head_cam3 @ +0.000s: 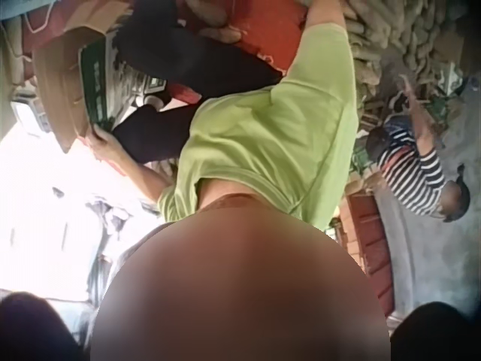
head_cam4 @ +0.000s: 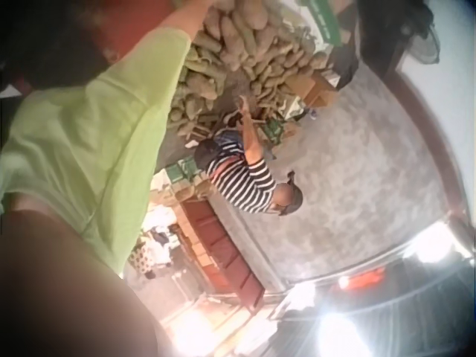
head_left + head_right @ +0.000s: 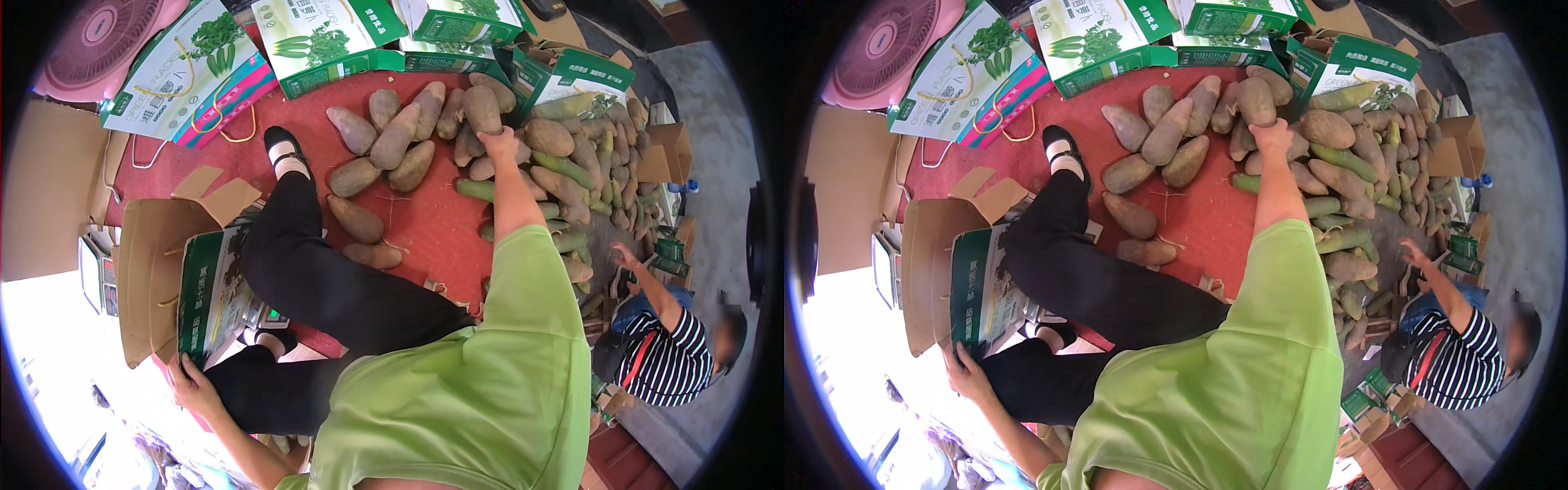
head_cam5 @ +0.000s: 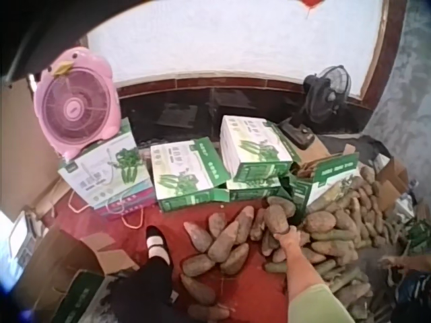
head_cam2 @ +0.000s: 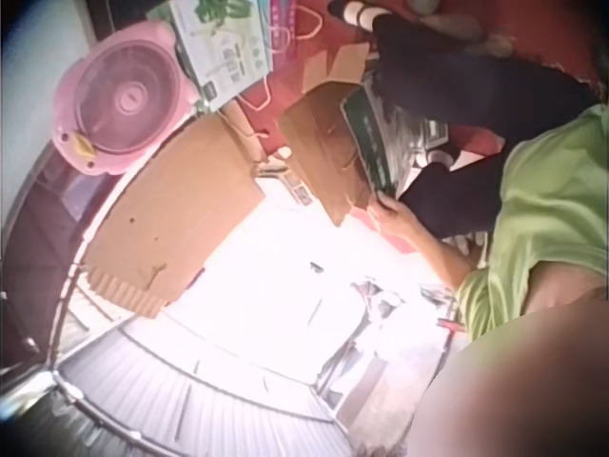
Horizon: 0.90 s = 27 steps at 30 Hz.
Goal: Sort and weigh produce into cardboard boxes for packaging.
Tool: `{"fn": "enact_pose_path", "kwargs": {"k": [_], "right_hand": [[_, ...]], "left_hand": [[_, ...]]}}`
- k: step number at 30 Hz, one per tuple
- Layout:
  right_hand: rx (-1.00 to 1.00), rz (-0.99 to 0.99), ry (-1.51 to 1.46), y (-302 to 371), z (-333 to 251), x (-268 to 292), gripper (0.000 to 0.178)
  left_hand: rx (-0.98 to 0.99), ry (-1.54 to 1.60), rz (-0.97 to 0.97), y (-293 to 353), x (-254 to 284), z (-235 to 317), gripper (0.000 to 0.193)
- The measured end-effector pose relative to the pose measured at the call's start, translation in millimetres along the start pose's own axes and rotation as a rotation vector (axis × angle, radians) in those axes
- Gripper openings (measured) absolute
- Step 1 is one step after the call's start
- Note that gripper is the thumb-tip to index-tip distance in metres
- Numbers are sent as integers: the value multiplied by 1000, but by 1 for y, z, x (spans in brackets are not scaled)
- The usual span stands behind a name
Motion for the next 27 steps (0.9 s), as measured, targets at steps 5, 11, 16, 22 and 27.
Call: {"fn": "enact_pose_path", "kwargs": {"k": [5,11,16,22,27], "right_hand": [[35,78,-218,-19,14,-30,84],[-144,-155,-610,6,6,-41,69],[-231,-375,-829,15,32,-24,59],[-206,-616,-1059,73,29,-25,53],[13,-784,-933,131,-10,2,47]], "left_hand": [[-16,-18,11,-1,-2,-3,18],[32,4,9,4,1,-5,16],[-7,52,-2,-9,2,10,8],[23,55,-6,-5,11,9,6],[-14,105,-17,-3,10,4,6]]}}
Point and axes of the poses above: each hand's wrist, its own y-axis away from the middle knuckle, its own x-axis out of the back of the hand, z = x × y, the point moved 1 cm from there along -y, towards the middle knuckle, and after that the axes turned 9 degrees about y, right-handed, at the moved point
